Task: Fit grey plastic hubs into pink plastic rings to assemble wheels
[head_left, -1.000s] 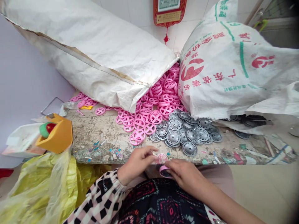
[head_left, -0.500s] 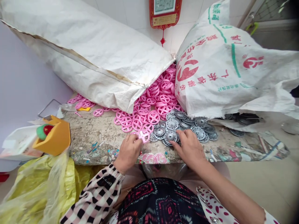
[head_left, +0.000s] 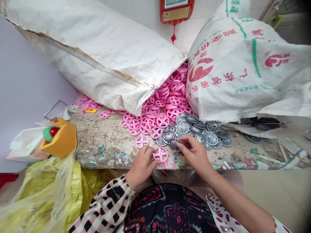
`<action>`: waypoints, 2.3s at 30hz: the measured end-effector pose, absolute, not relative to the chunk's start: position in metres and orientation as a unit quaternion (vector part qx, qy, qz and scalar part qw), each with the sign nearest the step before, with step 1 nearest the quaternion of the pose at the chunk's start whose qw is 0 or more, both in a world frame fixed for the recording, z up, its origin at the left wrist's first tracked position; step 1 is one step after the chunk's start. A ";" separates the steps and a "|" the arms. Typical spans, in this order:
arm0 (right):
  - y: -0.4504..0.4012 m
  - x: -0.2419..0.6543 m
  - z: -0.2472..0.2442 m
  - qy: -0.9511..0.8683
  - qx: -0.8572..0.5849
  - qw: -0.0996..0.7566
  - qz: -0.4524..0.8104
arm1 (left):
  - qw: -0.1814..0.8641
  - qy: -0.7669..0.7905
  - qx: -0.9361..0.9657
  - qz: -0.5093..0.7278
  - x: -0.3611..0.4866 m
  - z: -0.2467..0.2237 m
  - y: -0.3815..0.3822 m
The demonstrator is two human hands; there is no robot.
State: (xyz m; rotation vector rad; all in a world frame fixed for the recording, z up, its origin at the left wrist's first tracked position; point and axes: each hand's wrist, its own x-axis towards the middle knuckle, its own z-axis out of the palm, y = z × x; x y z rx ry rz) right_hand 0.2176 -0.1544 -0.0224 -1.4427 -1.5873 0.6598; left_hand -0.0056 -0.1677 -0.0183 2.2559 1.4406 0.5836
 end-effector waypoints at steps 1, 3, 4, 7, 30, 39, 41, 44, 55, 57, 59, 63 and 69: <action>-0.156 0.210 -0.022 -0.629 -0.577 0.435 0.287 | 0.210 0.534 0.790 0.215 -0.005 -0.021 -0.168; -0.158 0.195 -0.023 -0.650 -0.567 0.406 0.302 | 0.219 0.559 0.769 0.219 -0.003 -0.026 -0.168; -0.159 0.187 -0.024 -0.673 -0.560 0.380 0.298 | 0.219 0.565 0.764 0.220 -0.003 -0.029 -0.168; -0.161 0.171 -0.024 -0.735 -0.548 0.295 0.268 | 0.214 0.576 0.761 0.211 -0.003 -0.033 -0.167; -0.172 0.182 -0.013 -0.677 -0.494 0.365 0.405 | 0.634 0.449 0.477 0.411 0.013 -0.015 -0.175; -0.172 0.189 -0.009 -0.627 -0.458 0.391 0.494 | 0.741 0.403 0.333 0.422 0.022 -0.015 -0.181; -0.176 0.192 -0.008 -0.667 -0.464 0.360 0.458 | 0.698 0.441 0.393 0.404 0.020 -0.016 -0.181; -0.185 0.197 -0.008 -0.737 -0.481 0.260 0.397 | 0.576 0.508 0.543 0.340 0.012 -0.019 -0.180; -0.213 0.204 -0.012 -0.851 -0.470 0.002 0.235 | 0.118 0.605 0.737 0.278 -0.039 -0.022 -0.147; -0.205 0.211 -0.012 -0.846 -0.493 0.057 0.193 | 0.049 0.599 0.770 0.213 -0.042 -0.025 -0.140; -0.194 0.220 -0.010 -0.828 -0.535 0.127 0.112 | 0.026 0.594 0.788 0.161 -0.042 -0.028 -0.135; -0.169 0.232 -0.010 -0.774 -0.603 0.187 -0.054 | 0.040 0.585 0.792 0.170 -0.036 -0.030 -0.133; -0.149 0.239 -0.022 -0.764 -0.614 0.190 -0.057 | 0.326 0.569 0.628 0.418 -0.020 -0.020 -0.147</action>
